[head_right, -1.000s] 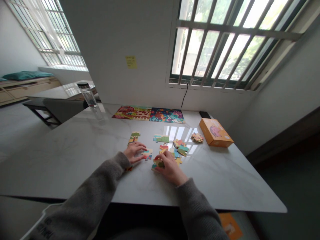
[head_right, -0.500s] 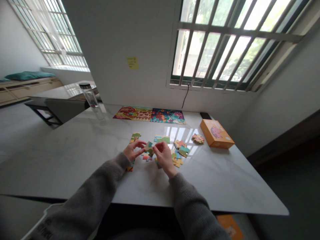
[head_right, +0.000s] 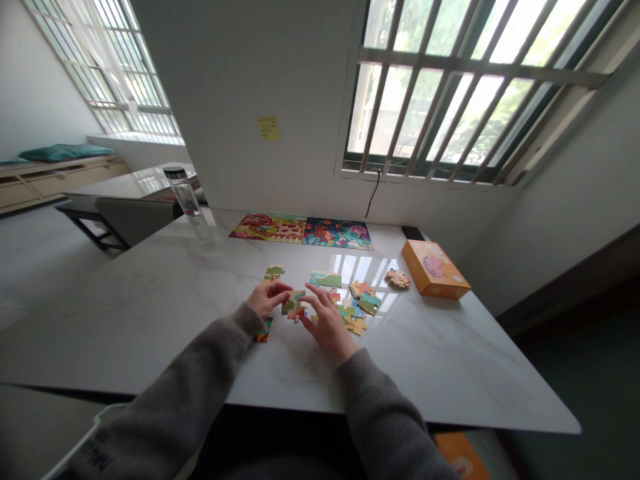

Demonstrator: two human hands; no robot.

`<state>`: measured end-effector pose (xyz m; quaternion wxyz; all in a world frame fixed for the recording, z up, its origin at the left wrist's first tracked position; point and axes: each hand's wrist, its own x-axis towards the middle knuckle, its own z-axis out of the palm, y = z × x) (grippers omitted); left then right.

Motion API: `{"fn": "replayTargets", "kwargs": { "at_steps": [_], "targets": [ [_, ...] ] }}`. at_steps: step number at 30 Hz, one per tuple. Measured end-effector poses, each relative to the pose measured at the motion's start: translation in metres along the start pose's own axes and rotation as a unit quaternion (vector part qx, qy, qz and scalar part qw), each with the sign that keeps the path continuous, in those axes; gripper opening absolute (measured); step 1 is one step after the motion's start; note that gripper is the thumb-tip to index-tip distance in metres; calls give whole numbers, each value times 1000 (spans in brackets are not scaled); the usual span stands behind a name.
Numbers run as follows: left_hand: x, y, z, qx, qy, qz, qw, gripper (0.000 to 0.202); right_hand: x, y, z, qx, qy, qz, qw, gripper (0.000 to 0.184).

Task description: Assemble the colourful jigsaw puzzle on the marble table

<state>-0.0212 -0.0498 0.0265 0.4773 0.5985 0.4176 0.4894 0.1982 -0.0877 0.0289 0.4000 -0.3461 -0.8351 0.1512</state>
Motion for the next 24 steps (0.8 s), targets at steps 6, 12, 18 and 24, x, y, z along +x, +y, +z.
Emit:
{"fn": "replayTargets", "kwargs": {
  "at_steps": [6,12,18,24],
  "targets": [
    [-1,-5,-2,48,-23,26,998,40,0,5,-1,-4,-16,-8,1000,37],
    [11,-16,-36,289,79,137,944,23,0,6,-5,-34,0,22,999,38],
    [36,-27,-62,549,94,93,826,30,1,8,0,-44,-13,31,998,41],
    [54,-42,-61,599,48,24,799,39,2,7,3,-51,-20,35,998,40]
  ]
}}
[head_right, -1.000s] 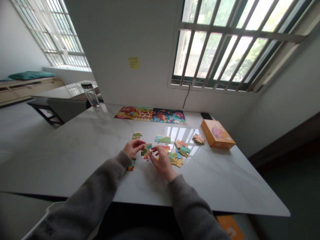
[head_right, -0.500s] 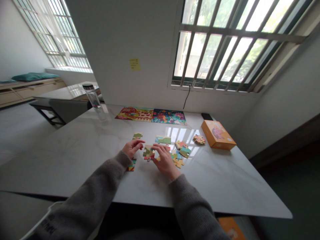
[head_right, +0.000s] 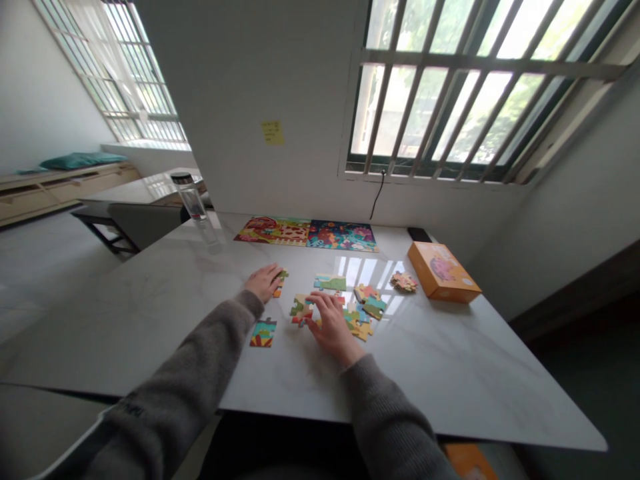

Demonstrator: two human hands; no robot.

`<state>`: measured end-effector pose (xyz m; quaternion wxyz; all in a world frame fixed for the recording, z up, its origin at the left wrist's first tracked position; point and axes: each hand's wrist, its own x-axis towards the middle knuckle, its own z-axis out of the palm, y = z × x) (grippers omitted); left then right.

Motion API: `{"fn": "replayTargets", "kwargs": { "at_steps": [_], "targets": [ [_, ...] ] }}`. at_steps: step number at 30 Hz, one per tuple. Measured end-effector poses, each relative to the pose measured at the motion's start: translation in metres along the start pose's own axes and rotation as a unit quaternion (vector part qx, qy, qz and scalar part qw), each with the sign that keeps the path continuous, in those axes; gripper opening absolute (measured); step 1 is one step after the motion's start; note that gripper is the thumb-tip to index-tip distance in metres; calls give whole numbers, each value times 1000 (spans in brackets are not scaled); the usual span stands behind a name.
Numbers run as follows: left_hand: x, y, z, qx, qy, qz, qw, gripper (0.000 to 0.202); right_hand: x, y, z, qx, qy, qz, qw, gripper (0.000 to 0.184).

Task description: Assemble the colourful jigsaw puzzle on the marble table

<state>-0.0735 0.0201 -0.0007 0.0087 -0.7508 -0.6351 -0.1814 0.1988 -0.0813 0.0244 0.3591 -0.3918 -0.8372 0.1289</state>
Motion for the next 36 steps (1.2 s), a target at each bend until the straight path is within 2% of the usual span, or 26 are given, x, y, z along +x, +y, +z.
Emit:
{"fn": "replayTargets", "kwargs": {
  "at_steps": [4,12,15,18,23,27,31,36],
  "targets": [
    [-4,-1,5,2,-24,19,1000,38,-1,-1,-1,-10,-4,3,1000,40],
    [-15,-11,5,-96,33,34,994,37,4,-2,-8,-3,8,29,1000,36],
    [-19,-14,3,-151,67,55,985,36,13,-1,-11,-4,10,38,999,40],
    [-25,-12,1,-162,59,81,982,36,28,1,-10,-33,-7,37,999,47],
    [-30,-7,-3,-142,24,95,985,28,62,6,10,-105,-52,65,991,55],
    [-29,-7,-4,-136,28,97,986,27,82,8,33,-130,-59,91,986,50],
    [-29,-7,-3,-134,32,98,986,27,90,7,48,-179,-54,93,978,48],
    [-28,-8,-2,-132,19,99,986,29,90,9,56,-201,-84,86,972,41]
  ]
}}
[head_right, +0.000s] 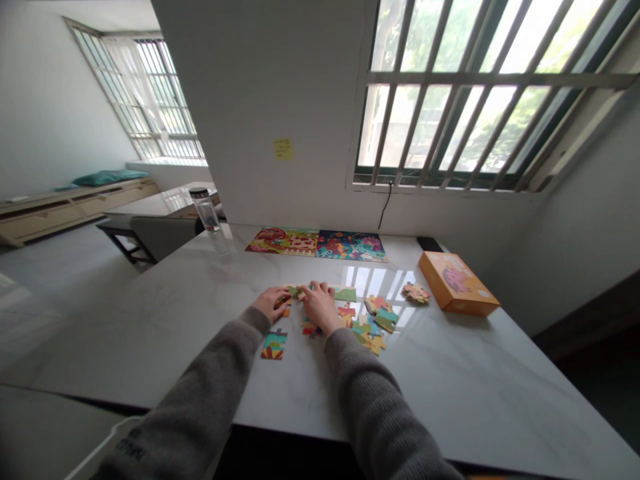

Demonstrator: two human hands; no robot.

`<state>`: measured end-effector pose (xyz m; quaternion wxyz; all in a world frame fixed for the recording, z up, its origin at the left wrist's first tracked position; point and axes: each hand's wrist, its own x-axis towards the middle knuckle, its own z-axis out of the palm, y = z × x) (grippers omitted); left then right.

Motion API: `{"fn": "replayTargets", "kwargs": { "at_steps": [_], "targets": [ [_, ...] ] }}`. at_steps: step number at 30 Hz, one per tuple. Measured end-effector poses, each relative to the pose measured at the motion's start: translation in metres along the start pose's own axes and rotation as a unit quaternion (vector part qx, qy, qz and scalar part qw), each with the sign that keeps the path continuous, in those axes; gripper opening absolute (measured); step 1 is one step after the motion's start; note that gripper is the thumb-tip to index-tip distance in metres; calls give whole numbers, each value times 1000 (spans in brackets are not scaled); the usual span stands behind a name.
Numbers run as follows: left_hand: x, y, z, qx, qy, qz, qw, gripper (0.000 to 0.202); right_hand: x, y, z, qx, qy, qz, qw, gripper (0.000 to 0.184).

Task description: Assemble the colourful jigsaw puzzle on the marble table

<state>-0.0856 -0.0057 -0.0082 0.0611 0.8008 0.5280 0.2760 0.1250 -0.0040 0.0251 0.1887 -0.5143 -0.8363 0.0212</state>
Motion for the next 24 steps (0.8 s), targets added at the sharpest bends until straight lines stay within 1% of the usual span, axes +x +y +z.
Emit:
{"fn": "replayTargets", "kwargs": {
  "at_steps": [3,7,11,14,16,20,24],
  "targets": [
    [1,-1,1,-14,2,8,1000,33,1,2,3,-1,-13,3,1000,37],
    [0,0,3,-10,2,31,999,39,1,5,5,-11,-16,2,1000,40],
    [-2,2,5,6,-4,29,1000,39,0,5,5,-9,-22,-32,999,42],
    [-1,4,7,3,-4,31,999,40,-2,3,6,0,-14,-68,998,40],
    [-1,5,7,-1,-1,35,999,41,-3,1,6,1,-7,-81,997,40],
    [0,7,8,4,1,35,999,41,-5,-1,5,-3,-3,-82,997,40],
    [1,10,8,2,-2,29,1000,39,-5,-3,4,6,-16,-84,996,39]
  ]
}}
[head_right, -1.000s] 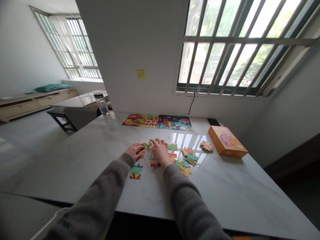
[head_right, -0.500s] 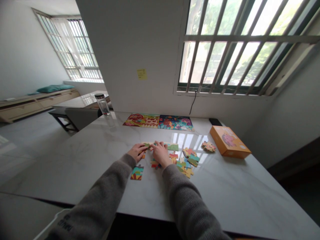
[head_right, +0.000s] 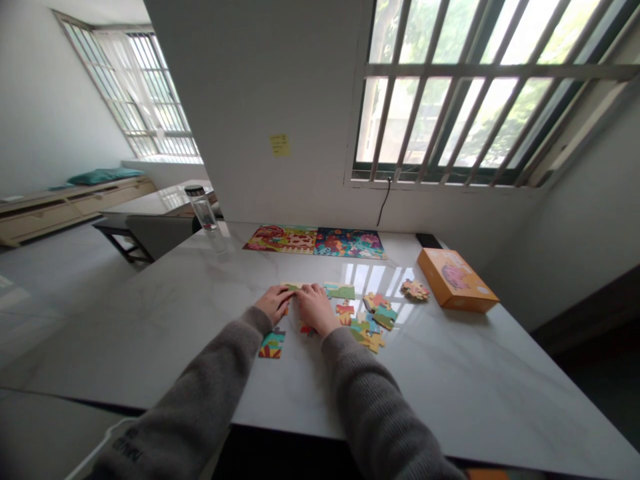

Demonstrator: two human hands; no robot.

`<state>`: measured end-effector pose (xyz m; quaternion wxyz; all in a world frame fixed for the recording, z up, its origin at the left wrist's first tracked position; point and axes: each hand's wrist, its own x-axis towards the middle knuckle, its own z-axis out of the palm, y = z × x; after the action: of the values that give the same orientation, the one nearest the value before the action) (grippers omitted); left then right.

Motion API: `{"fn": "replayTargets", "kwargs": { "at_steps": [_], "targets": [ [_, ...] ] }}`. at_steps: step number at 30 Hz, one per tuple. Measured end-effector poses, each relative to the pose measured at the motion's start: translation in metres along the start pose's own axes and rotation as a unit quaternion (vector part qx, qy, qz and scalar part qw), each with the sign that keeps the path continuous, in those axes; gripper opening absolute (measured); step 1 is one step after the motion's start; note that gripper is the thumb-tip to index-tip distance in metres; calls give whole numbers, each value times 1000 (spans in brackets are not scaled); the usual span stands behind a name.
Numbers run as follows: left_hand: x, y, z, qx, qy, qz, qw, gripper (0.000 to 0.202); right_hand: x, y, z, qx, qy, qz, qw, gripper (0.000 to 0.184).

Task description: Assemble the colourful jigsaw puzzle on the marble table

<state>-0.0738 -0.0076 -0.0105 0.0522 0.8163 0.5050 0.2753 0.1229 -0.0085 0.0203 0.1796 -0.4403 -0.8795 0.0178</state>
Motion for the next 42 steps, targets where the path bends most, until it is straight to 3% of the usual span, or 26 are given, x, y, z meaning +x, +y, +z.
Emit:
{"fn": "replayTargets", "kwargs": {
  "at_steps": [5,9,15,24,30,35,38,42],
  "targets": [
    [-2,-4,-2,-19,-19,-5,1000,44,-8,17,-14,49,24,5,998,48],
    [-7,-19,-11,-45,-58,25,997,58,-30,45,-34,60,81,54,993,38],
    [-12,-30,-15,-38,-75,19,996,58,-59,70,-41,64,85,83,991,31],
    [-8,-28,6,0,-43,-1,999,54,-63,54,-39,92,51,75,992,30],
    [-11,-18,-11,-24,1,1,1000,47,-67,47,-35,127,39,54,990,30],
    [-34,-1,-33,-30,39,24,998,33,-70,39,-33,121,41,23,991,27],
    [-55,11,-36,-37,21,35,998,26,-72,33,-33,112,21,8,993,27],
    [-77,24,-33,-29,-14,29,999,27,-76,30,-35,105,-15,-2,994,42]
  ]
}}
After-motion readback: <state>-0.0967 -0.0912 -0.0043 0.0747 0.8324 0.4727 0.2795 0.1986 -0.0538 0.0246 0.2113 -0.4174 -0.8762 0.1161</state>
